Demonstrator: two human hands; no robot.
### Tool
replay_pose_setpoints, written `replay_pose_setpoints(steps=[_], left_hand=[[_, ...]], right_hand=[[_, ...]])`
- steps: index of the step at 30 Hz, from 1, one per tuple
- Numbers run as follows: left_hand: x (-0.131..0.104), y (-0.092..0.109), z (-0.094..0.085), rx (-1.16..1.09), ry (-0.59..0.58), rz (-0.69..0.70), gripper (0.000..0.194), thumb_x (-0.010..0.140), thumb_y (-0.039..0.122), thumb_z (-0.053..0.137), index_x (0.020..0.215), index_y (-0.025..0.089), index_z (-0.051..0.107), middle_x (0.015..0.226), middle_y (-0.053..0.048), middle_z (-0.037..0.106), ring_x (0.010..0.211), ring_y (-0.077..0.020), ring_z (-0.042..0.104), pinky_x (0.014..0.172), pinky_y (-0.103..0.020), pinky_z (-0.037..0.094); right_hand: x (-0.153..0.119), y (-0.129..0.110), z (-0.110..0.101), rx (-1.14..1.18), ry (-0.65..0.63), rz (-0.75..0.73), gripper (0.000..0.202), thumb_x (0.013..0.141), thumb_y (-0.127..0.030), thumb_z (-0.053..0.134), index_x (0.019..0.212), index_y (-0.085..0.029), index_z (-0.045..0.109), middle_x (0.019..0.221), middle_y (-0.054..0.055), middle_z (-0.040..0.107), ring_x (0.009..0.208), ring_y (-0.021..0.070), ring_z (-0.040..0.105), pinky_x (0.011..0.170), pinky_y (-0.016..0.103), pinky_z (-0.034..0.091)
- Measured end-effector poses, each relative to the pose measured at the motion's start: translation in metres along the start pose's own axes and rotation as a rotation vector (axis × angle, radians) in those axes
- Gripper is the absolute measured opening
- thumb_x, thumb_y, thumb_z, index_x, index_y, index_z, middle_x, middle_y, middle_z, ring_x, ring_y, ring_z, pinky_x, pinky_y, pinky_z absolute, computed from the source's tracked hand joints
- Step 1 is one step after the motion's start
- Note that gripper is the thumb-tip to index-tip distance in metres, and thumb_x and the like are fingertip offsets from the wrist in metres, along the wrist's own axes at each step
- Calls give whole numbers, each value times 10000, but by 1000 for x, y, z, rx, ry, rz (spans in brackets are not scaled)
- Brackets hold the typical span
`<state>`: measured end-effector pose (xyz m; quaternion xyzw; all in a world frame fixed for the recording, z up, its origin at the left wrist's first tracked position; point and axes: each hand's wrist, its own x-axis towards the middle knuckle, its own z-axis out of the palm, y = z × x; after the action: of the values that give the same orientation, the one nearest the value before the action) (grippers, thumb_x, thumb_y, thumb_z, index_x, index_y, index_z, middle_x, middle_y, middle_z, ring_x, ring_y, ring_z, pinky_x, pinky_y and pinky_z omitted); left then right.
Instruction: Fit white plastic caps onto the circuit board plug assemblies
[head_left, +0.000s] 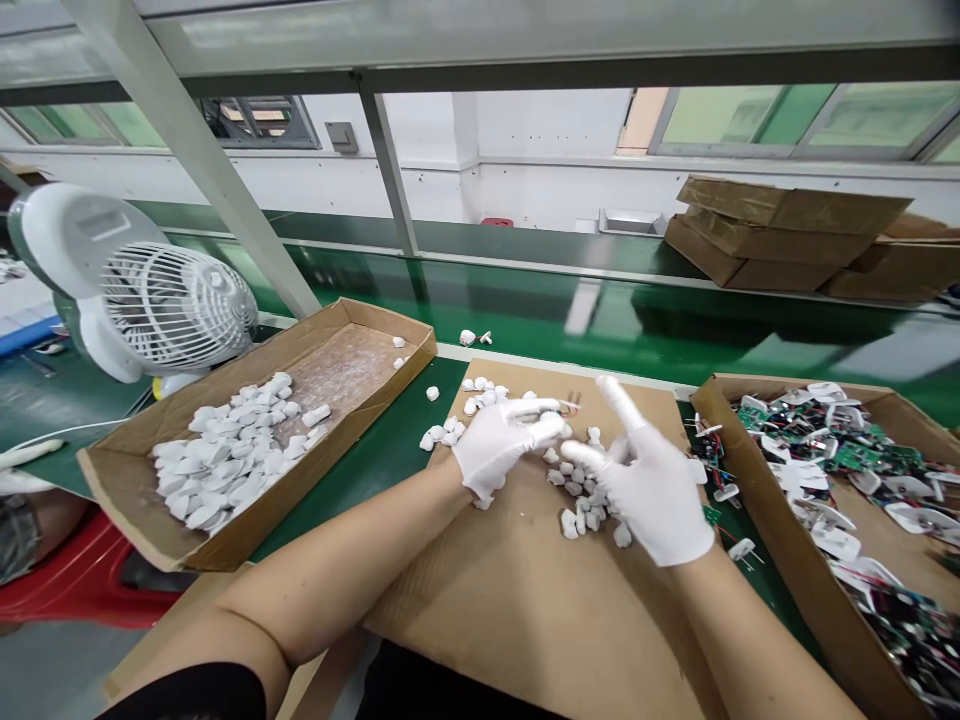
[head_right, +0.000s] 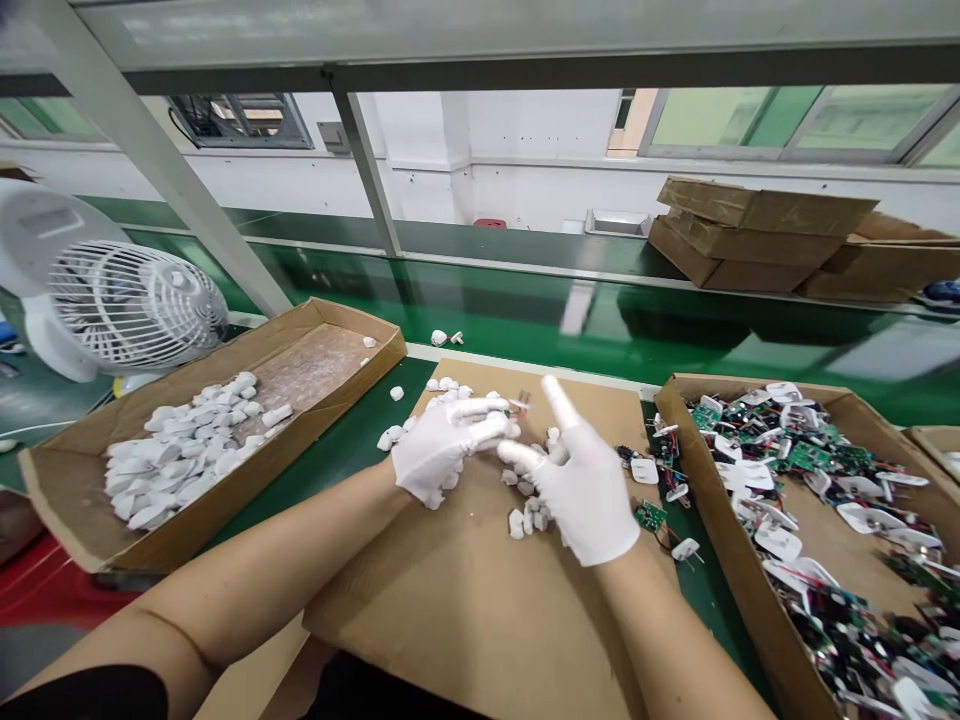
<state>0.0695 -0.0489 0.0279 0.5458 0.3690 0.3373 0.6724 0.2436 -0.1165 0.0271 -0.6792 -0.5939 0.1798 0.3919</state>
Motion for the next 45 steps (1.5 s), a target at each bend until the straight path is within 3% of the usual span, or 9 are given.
replay_pose_setpoints(steps=[3,7,13,19,25,29,33,39,45], left_hand=[[5,8,-7,98,81,1,448,716,401,749,1098,177,681,930,-81,691,809,-173,631,676,-264,489],[32,18,-16,345,160,9,615,749,399,724,1306,187,570,965,-81,702,726,-144,622,628,-256,478],[129,13,-32,835,265,49,580,789,303,643,1346,168,557,1115,-58,701,925,-168,642,860,-245,470],[186,7,-49,986,331,-104,331,774,373,665,1028,172,736,1021,-106,732,891,-235,656,841,-329,471],[157,21,-47,1143,399,-96,434,736,532,689,1033,219,732,1143,-133,689,1131,-322,577,987,-404,402],[122,22,-31,1226,230,-157,308,632,476,788,608,181,704,782,-141,700,992,-361,636,940,-438,428],[97,25,-18,1221,63,-195,150,587,274,800,561,181,685,596,-87,655,766,-307,666,810,-425,484],[63,25,11,965,-44,187,240,790,383,646,885,198,767,924,-29,734,860,-194,656,795,-270,491],[37,6,32,780,133,303,216,812,411,654,898,256,778,1007,-17,682,999,-194,612,904,-297,476]], right_hand=[[14,18,-19,-102,109,63,546,794,-527,670,1280,-277,656,620,-21,649,599,180,606,647,315,511],[26,49,-25,-465,-98,55,341,838,-386,602,1147,-327,735,1049,72,727,794,242,679,685,358,515],[41,71,-2,-568,-325,-284,678,728,-31,534,1352,-290,593,1398,61,575,1241,290,542,1011,433,436],[48,69,-1,-484,-298,-214,345,843,-181,534,1070,-292,769,1101,27,745,1036,228,666,965,358,489],[46,68,-5,-399,-184,-63,250,861,-329,568,979,-305,787,1055,26,753,1007,260,676,871,386,528],[45,69,-4,-229,-84,16,241,847,-340,595,992,-279,778,1086,29,746,1082,275,650,969,429,486],[41,58,-4,178,-21,155,255,751,-361,707,943,-208,774,1052,74,754,1092,287,653,1030,443,461],[36,39,-6,460,-115,236,401,756,-481,693,1016,-180,742,1034,116,748,892,271,726,806,409,591],[34,35,-2,884,-321,290,504,604,-494,820,1008,-206,734,1009,101,739,914,275,715,789,386,594]])
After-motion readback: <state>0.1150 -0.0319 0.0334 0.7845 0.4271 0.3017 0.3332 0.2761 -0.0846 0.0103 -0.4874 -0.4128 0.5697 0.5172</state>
